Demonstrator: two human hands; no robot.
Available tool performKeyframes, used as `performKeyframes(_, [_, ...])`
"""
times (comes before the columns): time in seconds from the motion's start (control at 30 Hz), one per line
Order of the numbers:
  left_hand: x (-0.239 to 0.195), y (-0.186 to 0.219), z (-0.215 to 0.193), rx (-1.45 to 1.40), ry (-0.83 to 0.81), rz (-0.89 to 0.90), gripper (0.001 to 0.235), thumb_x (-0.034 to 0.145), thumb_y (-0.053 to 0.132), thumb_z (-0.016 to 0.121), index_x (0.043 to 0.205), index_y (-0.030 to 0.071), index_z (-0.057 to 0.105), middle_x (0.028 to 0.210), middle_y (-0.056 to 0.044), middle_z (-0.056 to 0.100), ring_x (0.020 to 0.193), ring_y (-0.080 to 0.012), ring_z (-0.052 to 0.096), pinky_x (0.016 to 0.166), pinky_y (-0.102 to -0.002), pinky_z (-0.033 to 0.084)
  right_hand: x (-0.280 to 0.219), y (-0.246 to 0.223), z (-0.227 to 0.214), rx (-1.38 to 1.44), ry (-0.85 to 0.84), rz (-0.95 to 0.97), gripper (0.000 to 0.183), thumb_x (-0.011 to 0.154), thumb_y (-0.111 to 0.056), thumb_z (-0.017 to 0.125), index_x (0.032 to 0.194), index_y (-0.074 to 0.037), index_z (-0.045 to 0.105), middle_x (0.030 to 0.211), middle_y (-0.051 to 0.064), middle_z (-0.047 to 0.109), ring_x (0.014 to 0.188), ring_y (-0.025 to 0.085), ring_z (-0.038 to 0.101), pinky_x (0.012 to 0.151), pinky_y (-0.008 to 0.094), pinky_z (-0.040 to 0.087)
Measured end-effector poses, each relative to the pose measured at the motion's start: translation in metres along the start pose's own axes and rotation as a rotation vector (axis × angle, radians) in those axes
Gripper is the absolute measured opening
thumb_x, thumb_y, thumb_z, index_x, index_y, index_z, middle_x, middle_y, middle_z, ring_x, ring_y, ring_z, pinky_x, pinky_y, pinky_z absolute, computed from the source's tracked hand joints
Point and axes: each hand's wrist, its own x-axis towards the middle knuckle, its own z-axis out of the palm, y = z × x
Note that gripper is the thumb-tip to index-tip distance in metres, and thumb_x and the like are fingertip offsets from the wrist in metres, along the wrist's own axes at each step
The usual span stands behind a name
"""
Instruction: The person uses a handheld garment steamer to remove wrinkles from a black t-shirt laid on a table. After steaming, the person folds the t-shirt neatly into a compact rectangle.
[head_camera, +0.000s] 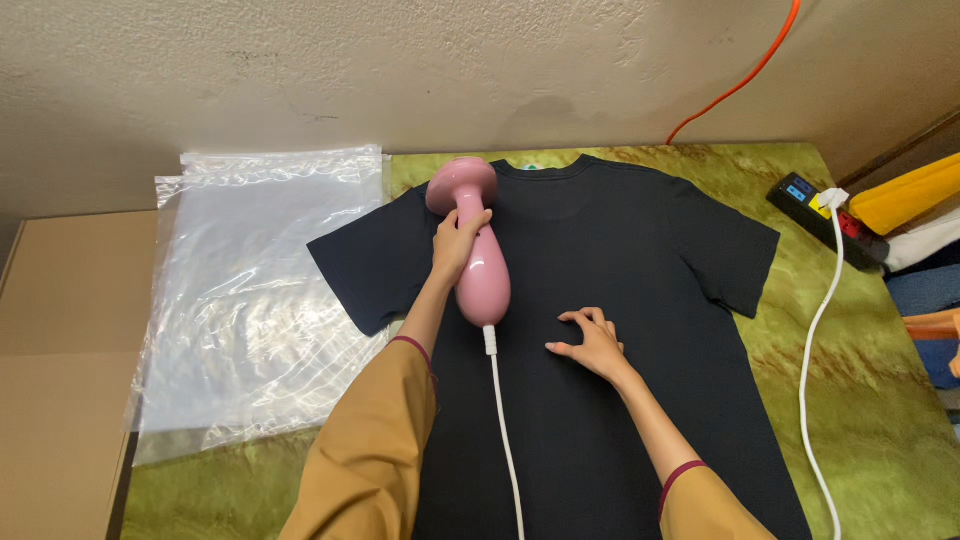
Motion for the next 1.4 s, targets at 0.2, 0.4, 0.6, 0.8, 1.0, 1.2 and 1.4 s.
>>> performKeyframes(0.2, [0.031,-0.012,-0.014,-0.005,-0.005,0.036,0.069,0.064,0.057,0.063,0.117,0.014,0.054,0.112,-0.012,0.057,0.109,-0.0282,0.051,0.089,-0.040,0.041,-0.001,-0.004,-0.002,-0.003,-0.007,0.013,0.054,0.072,-0.043,0.066,0.119,-0.025,0.049,0.129,0.003,0.030,0.123,0.031,0.030,0.088,0.054,0.035])
performKeyframes(0.4, [-0.033,-0.044,-0.068,-0.153,-0.028,0.020,0.067,0.067,0.049,0.066,0.116,0.005,0.054,0.110,-0.020,0.054,0.104,-0.0279,0.051,0.085,-0.039,0.041,0.011,0.008,0.025,0.025,-0.014,0.038,0.056,0.073,-0.048,0.064,0.121,-0.022,0.049,0.131,0.006,0.027,0.125,0.036,0.027,0.090,0.054,0.035])
performKeyframes(0.6, [-0.091,-0.038,-0.113,-0.103,-0.005,-0.075,0.062,0.066,0.046,0.065,0.112,0.005,0.057,0.113,-0.020,0.055,0.107,-0.0301,0.051,0.085,-0.040,0.041,0.001,-0.013,0.038,-0.015,-0.022,0.073,0.068,0.074,-0.050,0.064,0.130,-0.027,0.034,0.138,0.013,0.010,0.130,0.041,0.011,0.096,0.060,0.024])
performKeyframes(0.8, [-0.084,-0.046,-0.119,-0.087,0.055,-0.098,0.065,0.065,0.048,0.066,0.114,0.006,0.057,0.112,-0.018,0.056,0.106,-0.0298,0.052,0.085,-0.039,0.042,0.018,-0.001,0.049,-0.035,-0.012,0.093,0.066,0.073,-0.050,0.064,0.128,-0.029,0.034,0.138,0.012,0.008,0.130,0.040,0.010,0.095,0.059,0.025])
performKeyframes(1.0, [-0.049,-0.043,-0.109,-0.042,0.099,-0.045,0.069,0.067,0.052,0.064,0.117,0.006,0.054,0.115,-0.020,0.054,0.109,-0.0332,0.050,0.087,-0.042,0.041,0.004,-0.016,0.046,-0.043,-0.011,0.108,0.065,0.075,-0.044,0.064,0.129,-0.028,0.030,0.138,0.014,0.006,0.130,0.041,0.007,0.097,0.061,0.020])
performKeyframes(1.2, [-0.013,-0.034,-0.099,-0.053,0.150,-0.027,0.071,0.068,0.053,0.063,0.120,0.006,0.051,0.116,-0.021,0.053,0.111,-0.0356,0.048,0.089,-0.042,0.040,0.008,-0.014,0.048,-0.061,0.009,0.099,0.066,0.075,-0.043,0.065,0.129,-0.027,0.030,0.137,0.014,0.007,0.129,0.042,0.009,0.097,0.062,0.019])
performKeyframes(1.4, [-0.031,-0.028,-0.100,-0.048,0.154,-0.061,0.073,0.067,0.054,0.062,0.121,0.006,0.050,0.117,-0.021,0.053,0.112,-0.0350,0.048,0.089,-0.043,0.040,-0.002,-0.019,0.045,-0.042,0.016,0.077,0.065,0.076,-0.041,0.064,0.129,-0.026,0.031,0.137,0.015,0.007,0.129,0.042,0.008,0.098,0.062,0.017])
